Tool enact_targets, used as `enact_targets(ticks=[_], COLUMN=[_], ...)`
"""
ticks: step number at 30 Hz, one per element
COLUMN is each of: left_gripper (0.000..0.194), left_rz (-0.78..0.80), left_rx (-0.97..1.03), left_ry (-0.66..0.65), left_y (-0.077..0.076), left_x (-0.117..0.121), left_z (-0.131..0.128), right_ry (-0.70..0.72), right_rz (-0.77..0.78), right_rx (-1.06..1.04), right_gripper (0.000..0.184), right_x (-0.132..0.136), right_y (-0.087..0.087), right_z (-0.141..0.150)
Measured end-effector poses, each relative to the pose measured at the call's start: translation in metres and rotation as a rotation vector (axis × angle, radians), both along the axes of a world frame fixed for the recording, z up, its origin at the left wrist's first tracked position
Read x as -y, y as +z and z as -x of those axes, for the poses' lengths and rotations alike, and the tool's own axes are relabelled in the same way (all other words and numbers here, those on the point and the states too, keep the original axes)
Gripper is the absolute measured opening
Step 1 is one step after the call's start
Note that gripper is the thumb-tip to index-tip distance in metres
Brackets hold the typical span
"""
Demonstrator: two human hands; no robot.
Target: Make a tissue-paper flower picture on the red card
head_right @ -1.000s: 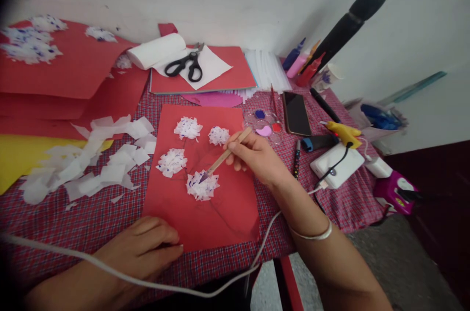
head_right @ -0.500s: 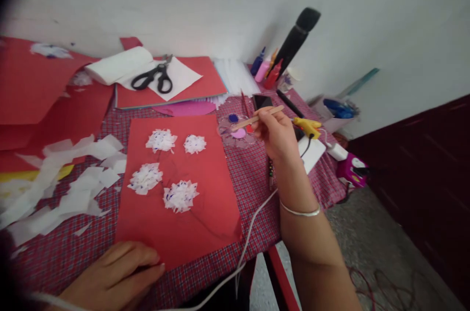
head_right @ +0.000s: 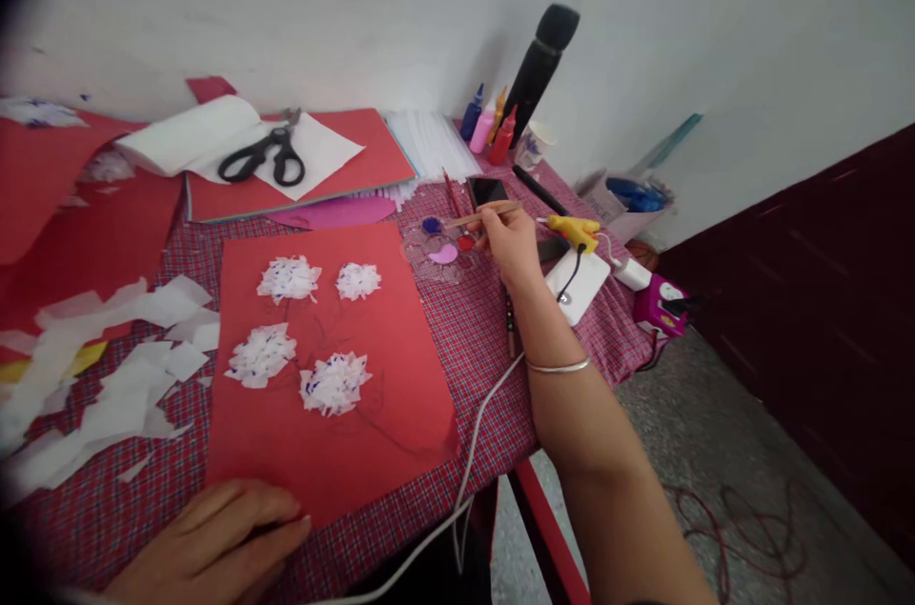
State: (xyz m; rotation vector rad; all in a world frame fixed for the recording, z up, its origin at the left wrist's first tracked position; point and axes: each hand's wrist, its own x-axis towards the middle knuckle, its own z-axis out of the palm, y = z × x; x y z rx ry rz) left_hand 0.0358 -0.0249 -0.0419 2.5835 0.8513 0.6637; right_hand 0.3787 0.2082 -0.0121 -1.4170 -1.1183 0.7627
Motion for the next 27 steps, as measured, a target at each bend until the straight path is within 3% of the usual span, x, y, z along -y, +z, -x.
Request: enact_targets(ticks=[5,11,16,22,27], left_gripper=[0.030,0.033,0.034,0.026,0.028], left_rz=[0.192,0.398,0.355,0.223,0.237], left_rx=[-0.044,-0.122,-0.082,0.034,-0.026], left_ry=[-0.047,-0.009,0.005,0.003,-0.001], left_y=[0.021,0.037,0.030,0.011,0.016], left_x=[-0.001,0.003,0.003,0.003,0.004], left_z=[-0.001,-0.007,-0.009,-0.008,-0.007], right_ry=[0.063,0.532,0.799,0.873,0.897], right_rz=[-0.074,0.080,0.182,0.187,0.209], right_rx=[-0.128,-0.224,-0.147,-0.093,-0.045], right_gripper=[0.005,0.008,0.010,0.013,0.013], right_x=[0.011,0.065,0.106,0.103,0.100], right_y=[0.009,0.028,0.025,0.015,0.018], right_z=[0.002,0.054,0.093,0.099,0.099])
